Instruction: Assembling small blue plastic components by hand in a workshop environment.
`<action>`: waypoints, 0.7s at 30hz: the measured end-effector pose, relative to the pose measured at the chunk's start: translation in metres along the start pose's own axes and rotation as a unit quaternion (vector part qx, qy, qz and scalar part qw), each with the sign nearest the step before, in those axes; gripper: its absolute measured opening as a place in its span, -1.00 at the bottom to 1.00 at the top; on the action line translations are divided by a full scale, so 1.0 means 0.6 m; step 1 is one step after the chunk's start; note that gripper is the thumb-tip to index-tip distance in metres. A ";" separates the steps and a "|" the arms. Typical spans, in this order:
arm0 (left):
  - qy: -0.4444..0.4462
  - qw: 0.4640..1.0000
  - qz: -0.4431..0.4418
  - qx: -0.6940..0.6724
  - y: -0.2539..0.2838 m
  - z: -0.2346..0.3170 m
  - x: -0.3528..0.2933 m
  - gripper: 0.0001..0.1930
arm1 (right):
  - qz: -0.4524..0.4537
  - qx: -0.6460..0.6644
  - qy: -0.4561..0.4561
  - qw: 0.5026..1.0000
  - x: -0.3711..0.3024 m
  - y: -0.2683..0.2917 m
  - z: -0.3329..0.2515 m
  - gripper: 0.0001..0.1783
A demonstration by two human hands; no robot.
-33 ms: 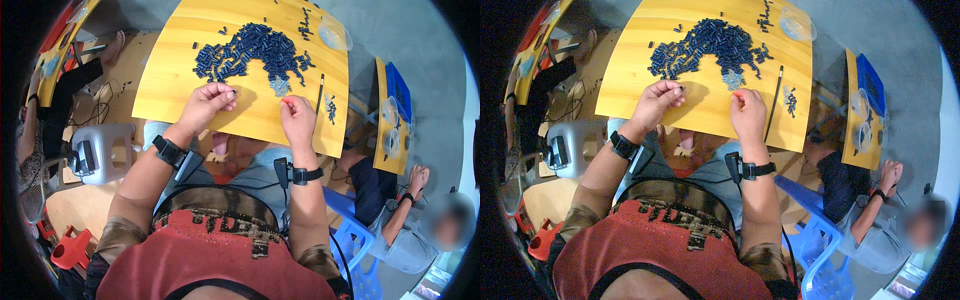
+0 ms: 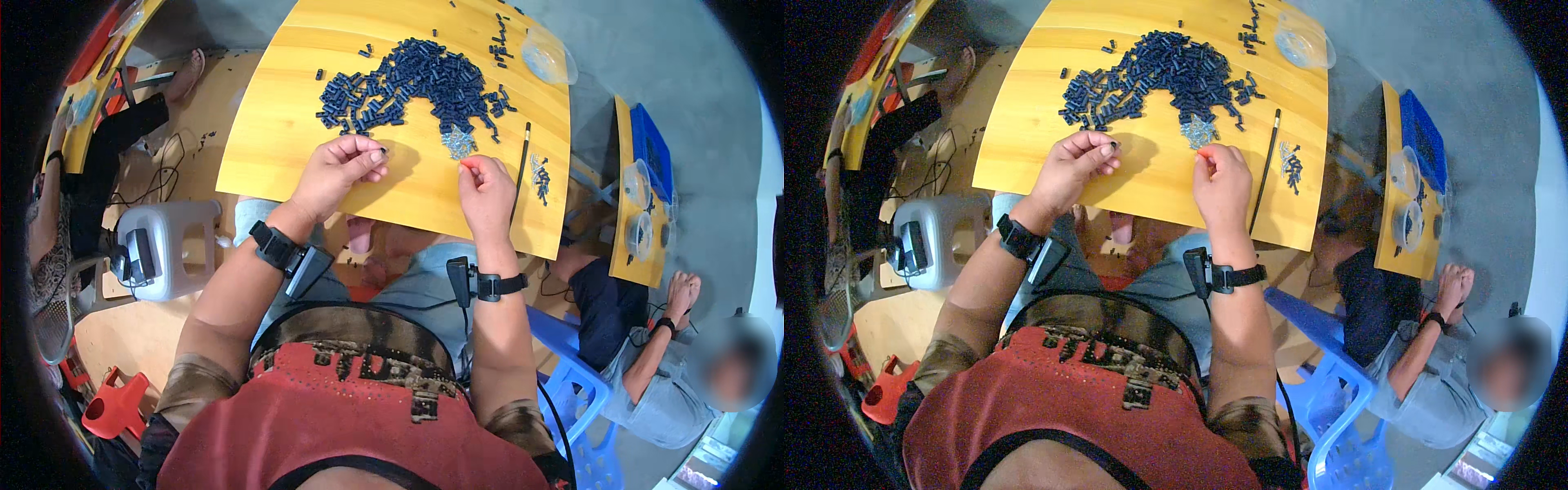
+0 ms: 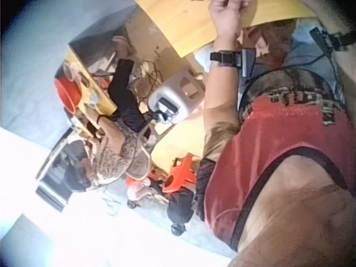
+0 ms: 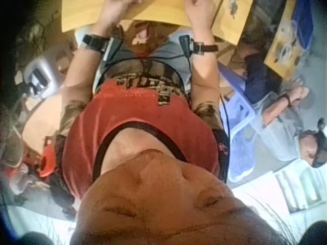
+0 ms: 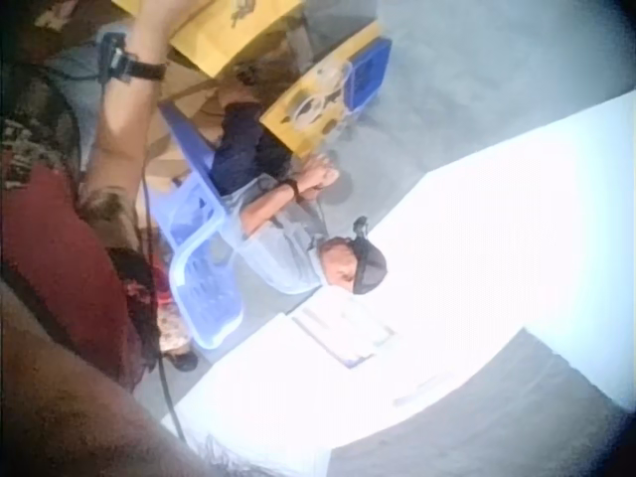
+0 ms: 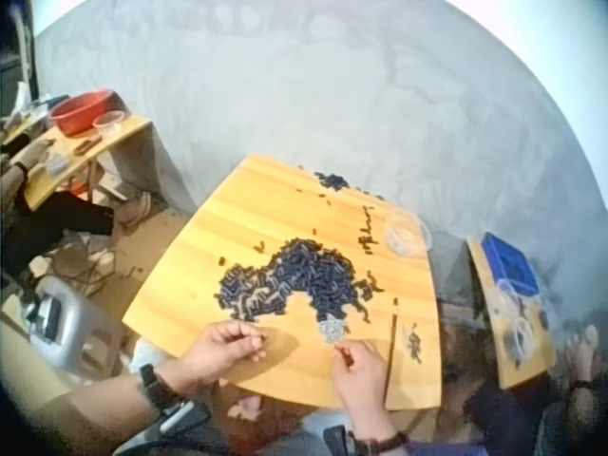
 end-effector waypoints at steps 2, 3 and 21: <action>0.004 1.000 -0.002 -0.031 0.004 0.000 0.002 -0.88 | 0.000 -0.007 0.003 1.000 0.007 -0.009 0.003 -0.92; 0.007 0.999 -0.012 -0.031 0.003 -0.001 0.002 -0.88 | 0.004 -0.015 0.004 1.000 0.009 -0.012 0.006 -0.92; 0.014 0.998 -0.035 -0.058 0.003 -0.001 0.006 -0.88 | -0.010 -0.111 0.043 0.993 0.017 -0.033 0.003 -0.91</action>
Point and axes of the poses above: each hand's wrist, its own x-axis towards the middle knuckle, its own y-axis out of the back of the hand, z = x × y, the point moved 3 cm from there along x, towards the middle knuckle, and after that the axes turned 5 degrees about x, right-handed, at the moved point
